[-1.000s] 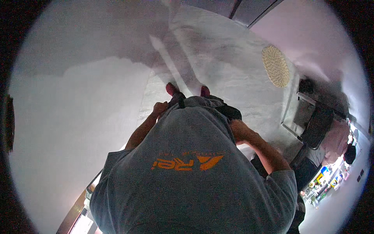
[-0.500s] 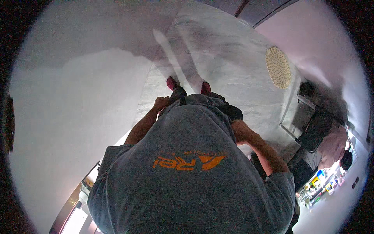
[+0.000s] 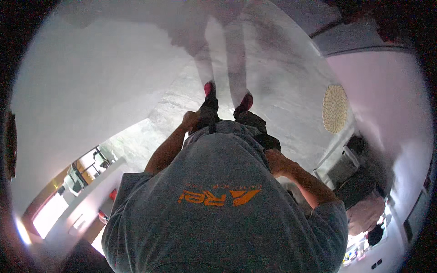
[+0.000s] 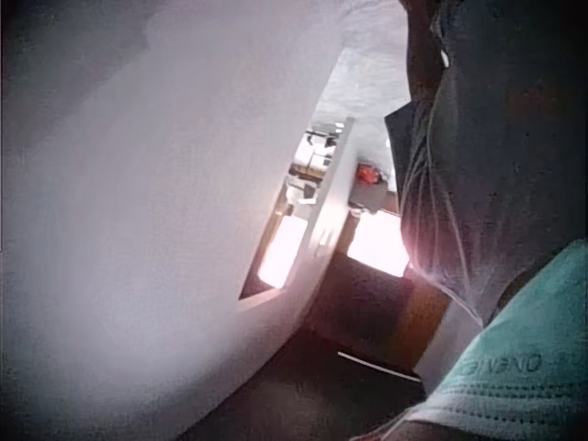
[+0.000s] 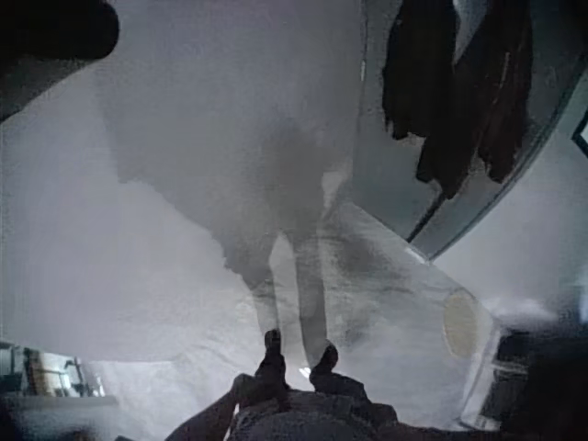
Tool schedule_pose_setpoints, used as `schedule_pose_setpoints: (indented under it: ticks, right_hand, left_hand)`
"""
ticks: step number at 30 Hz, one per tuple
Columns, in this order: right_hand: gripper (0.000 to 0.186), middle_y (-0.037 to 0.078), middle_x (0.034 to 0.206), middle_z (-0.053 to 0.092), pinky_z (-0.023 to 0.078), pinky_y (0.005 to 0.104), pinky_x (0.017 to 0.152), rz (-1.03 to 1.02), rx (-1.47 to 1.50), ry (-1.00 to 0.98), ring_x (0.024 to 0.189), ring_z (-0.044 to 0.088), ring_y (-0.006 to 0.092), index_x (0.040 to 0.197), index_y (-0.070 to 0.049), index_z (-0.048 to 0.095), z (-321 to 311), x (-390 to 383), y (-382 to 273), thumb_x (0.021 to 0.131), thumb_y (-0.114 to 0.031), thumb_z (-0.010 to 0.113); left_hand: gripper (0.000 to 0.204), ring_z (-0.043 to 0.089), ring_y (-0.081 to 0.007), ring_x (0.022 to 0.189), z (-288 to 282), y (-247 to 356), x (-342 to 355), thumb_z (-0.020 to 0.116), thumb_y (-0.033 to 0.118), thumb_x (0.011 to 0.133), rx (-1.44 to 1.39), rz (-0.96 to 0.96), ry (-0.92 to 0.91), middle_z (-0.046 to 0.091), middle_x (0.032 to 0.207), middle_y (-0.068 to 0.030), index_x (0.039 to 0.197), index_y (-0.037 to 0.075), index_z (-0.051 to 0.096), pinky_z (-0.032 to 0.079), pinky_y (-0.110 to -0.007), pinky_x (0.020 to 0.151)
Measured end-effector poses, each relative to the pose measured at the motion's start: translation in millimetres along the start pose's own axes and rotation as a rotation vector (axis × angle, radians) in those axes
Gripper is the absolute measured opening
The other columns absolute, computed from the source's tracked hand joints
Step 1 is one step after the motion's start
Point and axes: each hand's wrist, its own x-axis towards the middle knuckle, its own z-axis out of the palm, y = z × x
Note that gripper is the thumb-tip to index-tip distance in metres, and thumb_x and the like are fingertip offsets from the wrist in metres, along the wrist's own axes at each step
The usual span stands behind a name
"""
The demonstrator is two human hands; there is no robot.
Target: Inspecting and handling small dental models/prosthetics while walking through a laboratory.
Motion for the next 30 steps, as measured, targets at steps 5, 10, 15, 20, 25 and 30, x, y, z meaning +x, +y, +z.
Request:
schedule_pose_setpoints:
  ticks: [5,10,15,20,25,30]
  right_hand:
    - [0.043,0.024,0.094,0.068,0.051,0.0487,0.080,-0.110,-0.151,0.020,0.091,0.065,0.0417,0.101,-0.002,0.068,2,13,3,0.071,-0.030,0.077]
    - [0.044,0.025,0.096,0.068,0.051,0.0487,0.080,-0.119,-0.141,0.027,0.093,0.065,0.0420,0.101,-0.002,0.068,7,26,-17,0.071,-0.034,0.076]
    - [0.044,0.025,0.096,0.068,0.051,0.0486,0.080,-0.123,-0.331,-0.063,0.093,0.065,0.0421,0.102,-0.002,0.068,30,104,-58,0.072,-0.034,0.075]
    - [0.044,0.025,0.096,0.068,0.051,0.0486,0.080,-0.104,-0.487,-0.161,0.093,0.065,0.0422,0.102,-0.002,0.068,52,165,-98,0.072,-0.034,0.074]
    - [0.043,0.025,0.096,0.068,0.051,0.0485,0.080,-0.087,-0.602,-0.227,0.094,0.065,0.0423,0.102,-0.002,0.068,66,206,-124,0.073,-0.034,0.074]
    - [0.043,0.025,0.097,0.068,0.051,0.0485,0.080,-0.100,-0.680,-0.267,0.094,0.065,0.0424,0.103,-0.002,0.068,79,245,-151,0.074,-0.034,0.073]
  left_hand:
    - [0.057,0.061,-0.0420,0.110,22,-35,-31,0.047,0.052,0.095,-0.022,-0.080,-0.027,0.065,0.108,-0.0304,0.098,0.000,0.069,0.050,-0.050,0.092]
    - [0.053,0.063,-0.0402,0.107,15,-70,-42,0.047,0.051,0.095,-0.177,-0.190,0.068,0.067,0.111,-0.0233,0.107,0.005,0.071,0.048,-0.048,0.095]
    - [0.051,0.066,-0.0393,0.098,16,-112,-51,0.049,0.048,0.095,-0.146,0.032,0.035,0.070,0.094,-0.0223,0.088,0.003,0.072,0.051,-0.049,0.089]
    - [0.053,0.063,-0.0407,0.107,15,-181,-74,0.052,0.051,0.091,-0.299,-0.053,0.080,0.066,0.107,-0.0272,0.101,0.002,0.071,0.050,-0.049,0.091]
    - [0.059,0.060,-0.0430,0.111,41,-268,-116,0.050,0.048,0.090,-0.507,-0.300,0.254,0.064,0.115,-0.0295,0.103,-0.007,0.068,0.047,-0.048,0.097]
    - [0.062,0.059,-0.0427,0.115,82,-357,-150,0.049,0.052,0.090,-0.682,-0.444,0.171,0.063,0.116,-0.0306,0.104,-0.006,0.068,0.048,-0.048,0.098]
